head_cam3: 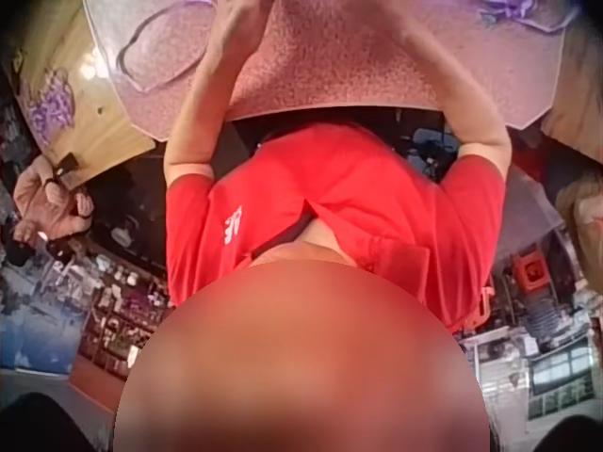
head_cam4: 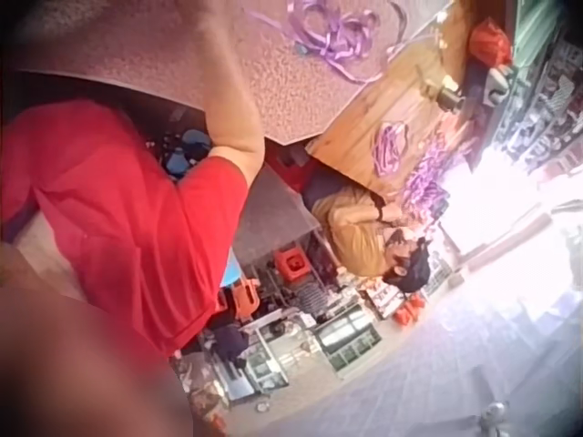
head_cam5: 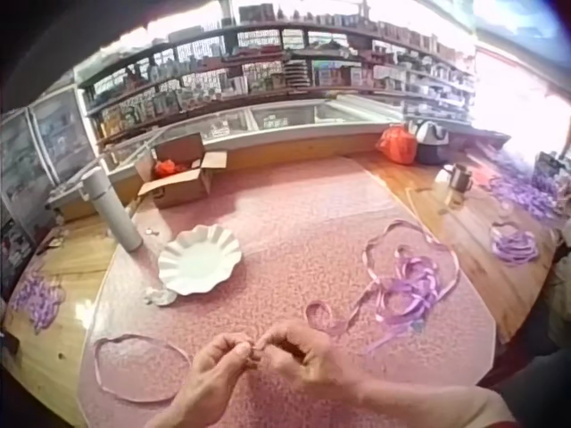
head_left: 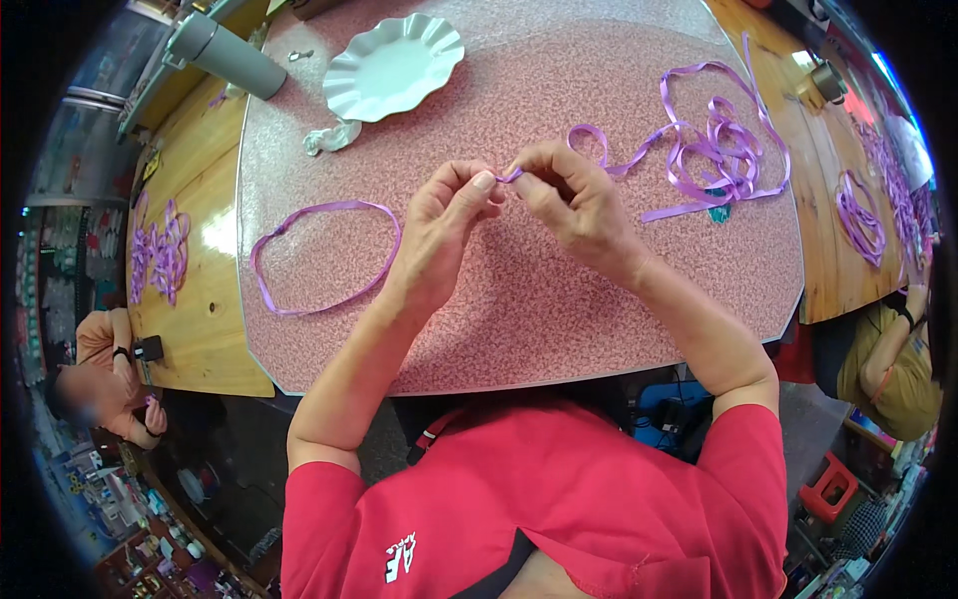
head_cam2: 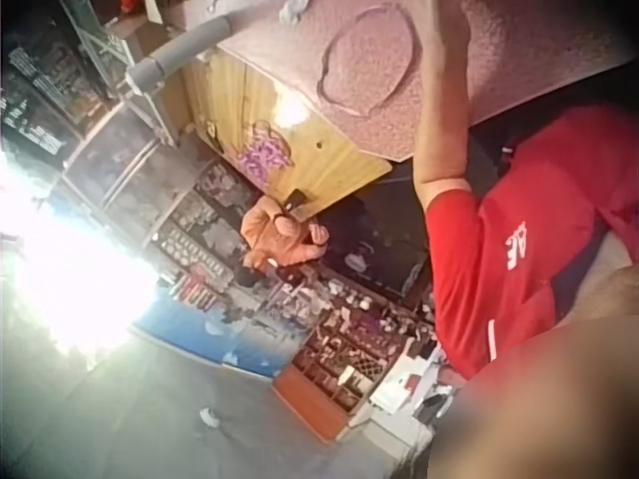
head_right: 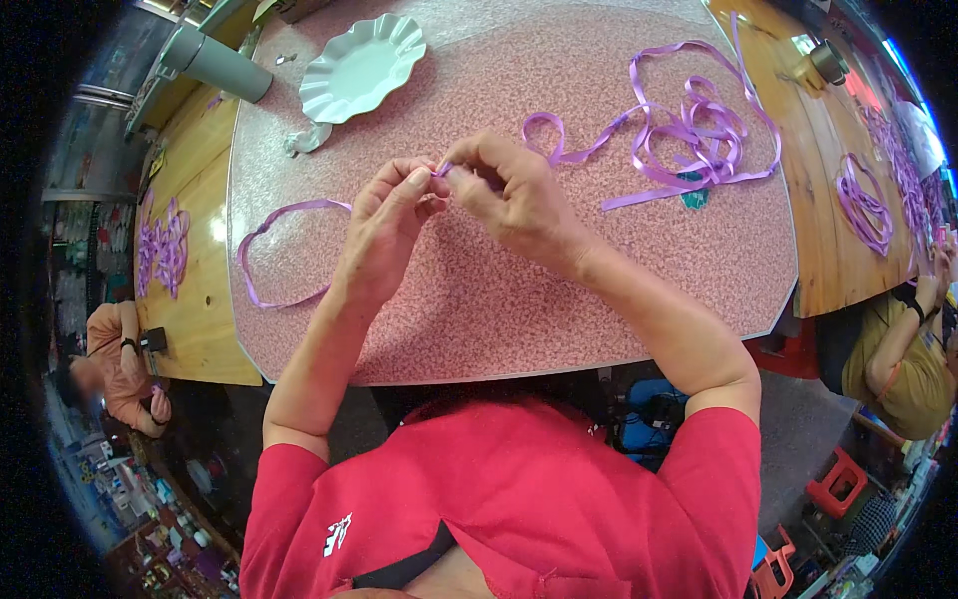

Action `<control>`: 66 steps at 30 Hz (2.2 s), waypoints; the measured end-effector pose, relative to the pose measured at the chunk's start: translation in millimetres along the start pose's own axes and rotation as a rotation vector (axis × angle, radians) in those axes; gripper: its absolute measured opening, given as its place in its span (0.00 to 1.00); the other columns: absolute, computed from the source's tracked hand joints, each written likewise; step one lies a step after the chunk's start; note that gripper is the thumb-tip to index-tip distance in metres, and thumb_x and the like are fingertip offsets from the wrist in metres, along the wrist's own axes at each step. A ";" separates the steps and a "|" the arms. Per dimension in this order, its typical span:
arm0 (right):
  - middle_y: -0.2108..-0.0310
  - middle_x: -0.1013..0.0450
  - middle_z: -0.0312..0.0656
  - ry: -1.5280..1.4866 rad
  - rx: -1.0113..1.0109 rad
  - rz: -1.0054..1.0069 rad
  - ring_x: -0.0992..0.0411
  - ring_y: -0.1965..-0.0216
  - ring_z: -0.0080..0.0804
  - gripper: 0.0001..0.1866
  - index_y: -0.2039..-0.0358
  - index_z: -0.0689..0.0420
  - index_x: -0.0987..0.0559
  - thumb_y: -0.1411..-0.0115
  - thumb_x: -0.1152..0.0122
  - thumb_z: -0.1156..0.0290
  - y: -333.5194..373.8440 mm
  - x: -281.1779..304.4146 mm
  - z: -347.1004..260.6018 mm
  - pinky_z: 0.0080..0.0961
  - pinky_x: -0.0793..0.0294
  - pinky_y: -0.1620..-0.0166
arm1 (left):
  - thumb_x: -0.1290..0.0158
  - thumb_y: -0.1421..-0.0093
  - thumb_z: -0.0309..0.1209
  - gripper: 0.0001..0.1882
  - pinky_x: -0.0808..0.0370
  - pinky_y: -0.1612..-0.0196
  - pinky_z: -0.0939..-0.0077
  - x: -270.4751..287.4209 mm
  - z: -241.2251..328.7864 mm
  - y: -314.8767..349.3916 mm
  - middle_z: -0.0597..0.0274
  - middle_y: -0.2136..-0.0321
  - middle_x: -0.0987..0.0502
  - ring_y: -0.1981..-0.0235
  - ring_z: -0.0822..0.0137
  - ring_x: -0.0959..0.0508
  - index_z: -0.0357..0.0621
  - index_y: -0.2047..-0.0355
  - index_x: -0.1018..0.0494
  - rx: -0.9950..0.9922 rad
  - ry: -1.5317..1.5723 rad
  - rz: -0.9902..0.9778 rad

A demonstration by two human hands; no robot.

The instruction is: Joining the ends of thin purple plastic strips together to create loops.

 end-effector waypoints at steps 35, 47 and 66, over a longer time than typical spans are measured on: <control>0.70 0.23 0.42 0.423 0.321 0.040 0.24 0.71 0.25 0.05 0.67 0.62 0.19 0.45 0.33 0.79 4.4 -5.9 -27.4 0.20 0.27 0.71 | 0.49 0.34 0.25 0.05 0.25 0.59 0.85 9.2 -15.1 1.5 0.65 0.67 0.23 0.65 0.78 0.24 0.36 0.61 0.29 -0.110 -0.070 0.109; 0.68 0.23 0.42 0.438 0.450 -0.017 0.23 0.68 0.28 0.10 0.60 0.61 0.18 0.44 0.35 0.81 5.1 -11.9 -28.5 0.20 0.23 0.67 | 0.49 0.33 0.28 0.08 0.24 0.55 0.81 6.1 -12.2 0.3 0.62 0.64 0.23 0.62 0.75 0.22 0.35 0.58 0.28 -0.075 -0.087 0.062; 0.71 0.23 0.36 0.067 -0.089 0.017 0.30 0.75 0.14 0.07 0.62 0.62 0.20 0.36 0.40 0.72 -0.1 -3.7 15.7 0.12 0.32 0.75 | 0.47 0.34 0.30 0.10 0.26 0.53 0.81 5.0 -8.1 2.3 0.63 0.63 0.23 0.60 0.75 0.23 0.37 0.57 0.29 -0.098 -0.080 0.008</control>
Point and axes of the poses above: each hand's wrist, its own y-axis away from the middle knuckle, its own x-axis out of the back of the hand, z = x × y, the point moved 10 cm from there along -y, towards the middle knuckle
